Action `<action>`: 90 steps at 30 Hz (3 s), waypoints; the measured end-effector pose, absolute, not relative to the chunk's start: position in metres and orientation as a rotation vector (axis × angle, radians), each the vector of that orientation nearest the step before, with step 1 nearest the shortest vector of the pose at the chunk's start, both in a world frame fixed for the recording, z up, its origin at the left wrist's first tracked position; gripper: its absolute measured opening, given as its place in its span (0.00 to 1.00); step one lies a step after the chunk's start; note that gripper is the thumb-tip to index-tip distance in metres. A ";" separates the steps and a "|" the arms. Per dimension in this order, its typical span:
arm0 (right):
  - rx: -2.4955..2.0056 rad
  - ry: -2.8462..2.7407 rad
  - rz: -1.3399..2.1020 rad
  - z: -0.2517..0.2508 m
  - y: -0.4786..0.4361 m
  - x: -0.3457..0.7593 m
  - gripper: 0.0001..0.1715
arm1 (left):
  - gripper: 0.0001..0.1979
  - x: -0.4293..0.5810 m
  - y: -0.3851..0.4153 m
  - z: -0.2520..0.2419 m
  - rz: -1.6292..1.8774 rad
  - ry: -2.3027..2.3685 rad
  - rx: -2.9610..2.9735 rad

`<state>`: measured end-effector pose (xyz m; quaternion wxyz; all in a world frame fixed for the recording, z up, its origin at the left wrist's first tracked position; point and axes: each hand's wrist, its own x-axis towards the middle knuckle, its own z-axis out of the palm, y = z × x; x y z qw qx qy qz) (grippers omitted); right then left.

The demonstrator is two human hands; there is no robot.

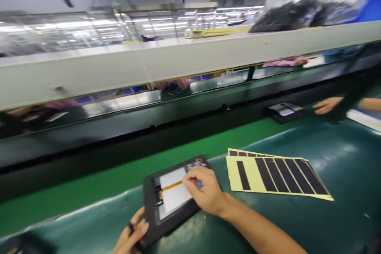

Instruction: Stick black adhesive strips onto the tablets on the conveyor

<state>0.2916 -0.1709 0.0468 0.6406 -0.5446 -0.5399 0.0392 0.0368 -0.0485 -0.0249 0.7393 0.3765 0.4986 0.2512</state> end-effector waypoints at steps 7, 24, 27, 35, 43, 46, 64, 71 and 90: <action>-1.413 -1.442 0.196 0.031 -0.168 0.294 0.10 | 0.35 0.040 -0.059 0.007 0.457 1.087 1.533; -1.727 -2.208 -0.276 -0.016 -0.156 0.278 0.15 | 0.02 0.099 -0.073 0.003 0.484 1.222 2.327; -1.697 -2.209 -0.331 -0.014 -0.156 0.277 0.13 | 0.02 0.105 -0.074 0.005 0.445 1.267 2.406; -1.682 -2.206 -0.375 -0.013 -0.157 0.277 0.14 | 0.04 0.110 -0.071 0.001 0.452 1.303 2.519; -1.696 -2.241 -0.364 -0.011 -0.158 0.275 0.14 | 0.12 0.080 -0.068 -0.001 0.558 0.986 2.654; -1.715 -2.253 -0.343 -0.011 -0.158 0.276 0.14 | 0.15 0.073 -0.069 -0.004 0.574 0.804 2.799; -1.727 -2.277 -0.378 -0.006 -0.161 0.272 0.14 | 0.18 0.069 -0.075 -0.013 0.443 0.709 3.025; -1.691 -2.300 -0.343 -0.004 -0.163 0.271 0.15 | 0.18 0.068 -0.077 -0.012 0.422 0.702 3.051; -1.722 -2.261 -0.344 -0.003 -0.165 0.266 0.17 | 0.19 0.071 -0.081 -0.004 0.377 0.756 3.040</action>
